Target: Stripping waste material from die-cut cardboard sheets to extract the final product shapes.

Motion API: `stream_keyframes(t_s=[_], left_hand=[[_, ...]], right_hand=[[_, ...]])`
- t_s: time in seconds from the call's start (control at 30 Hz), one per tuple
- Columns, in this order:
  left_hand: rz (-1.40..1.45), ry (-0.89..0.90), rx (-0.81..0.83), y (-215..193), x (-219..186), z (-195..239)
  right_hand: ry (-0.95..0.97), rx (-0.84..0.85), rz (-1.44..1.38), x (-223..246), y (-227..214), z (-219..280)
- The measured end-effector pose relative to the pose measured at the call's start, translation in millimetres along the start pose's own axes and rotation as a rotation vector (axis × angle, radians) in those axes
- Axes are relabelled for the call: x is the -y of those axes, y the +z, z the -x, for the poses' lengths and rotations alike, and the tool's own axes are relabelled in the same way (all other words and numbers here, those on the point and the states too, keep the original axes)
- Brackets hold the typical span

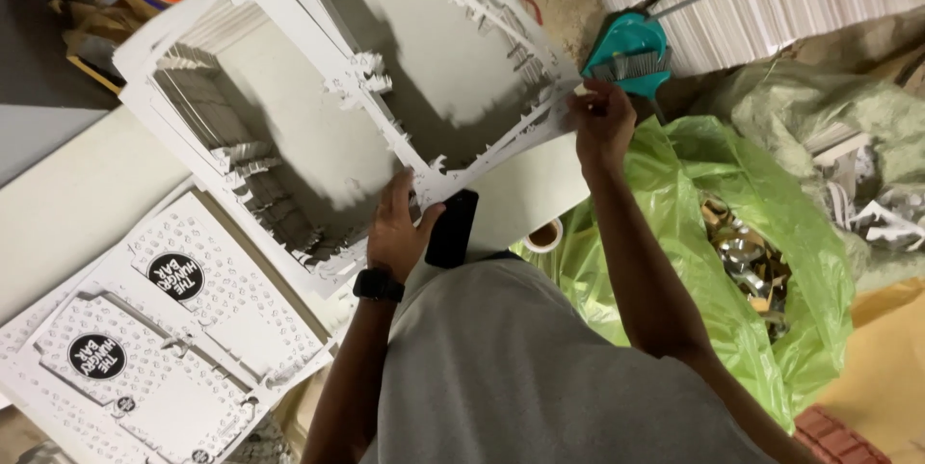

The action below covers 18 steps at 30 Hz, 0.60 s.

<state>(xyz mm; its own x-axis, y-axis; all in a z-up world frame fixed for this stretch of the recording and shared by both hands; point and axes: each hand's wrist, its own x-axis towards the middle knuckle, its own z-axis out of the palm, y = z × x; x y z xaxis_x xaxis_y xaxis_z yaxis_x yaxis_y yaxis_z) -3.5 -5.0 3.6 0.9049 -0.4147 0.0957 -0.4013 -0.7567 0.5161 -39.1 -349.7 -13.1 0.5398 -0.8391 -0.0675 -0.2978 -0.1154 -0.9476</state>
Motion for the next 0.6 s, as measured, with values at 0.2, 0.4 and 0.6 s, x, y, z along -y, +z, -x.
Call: stream_keyframes(t_s=[0.2, 0.4, 0.6], left_hand=[[-0.139, 0.080, -0.062, 4, 3, -7], [-0.297, 0.093, -0.135, 8, 1, -9], [-0.313, 0.126, -0.116, 2, 0, -13]], right_hand=[[0.047, 0.117, 0.322, 55, 1, 10], [-0.489, 0.171, 0.543, 50, 7, 0], [-0.426, 0.035, 0.371, 55, 11, -7]])
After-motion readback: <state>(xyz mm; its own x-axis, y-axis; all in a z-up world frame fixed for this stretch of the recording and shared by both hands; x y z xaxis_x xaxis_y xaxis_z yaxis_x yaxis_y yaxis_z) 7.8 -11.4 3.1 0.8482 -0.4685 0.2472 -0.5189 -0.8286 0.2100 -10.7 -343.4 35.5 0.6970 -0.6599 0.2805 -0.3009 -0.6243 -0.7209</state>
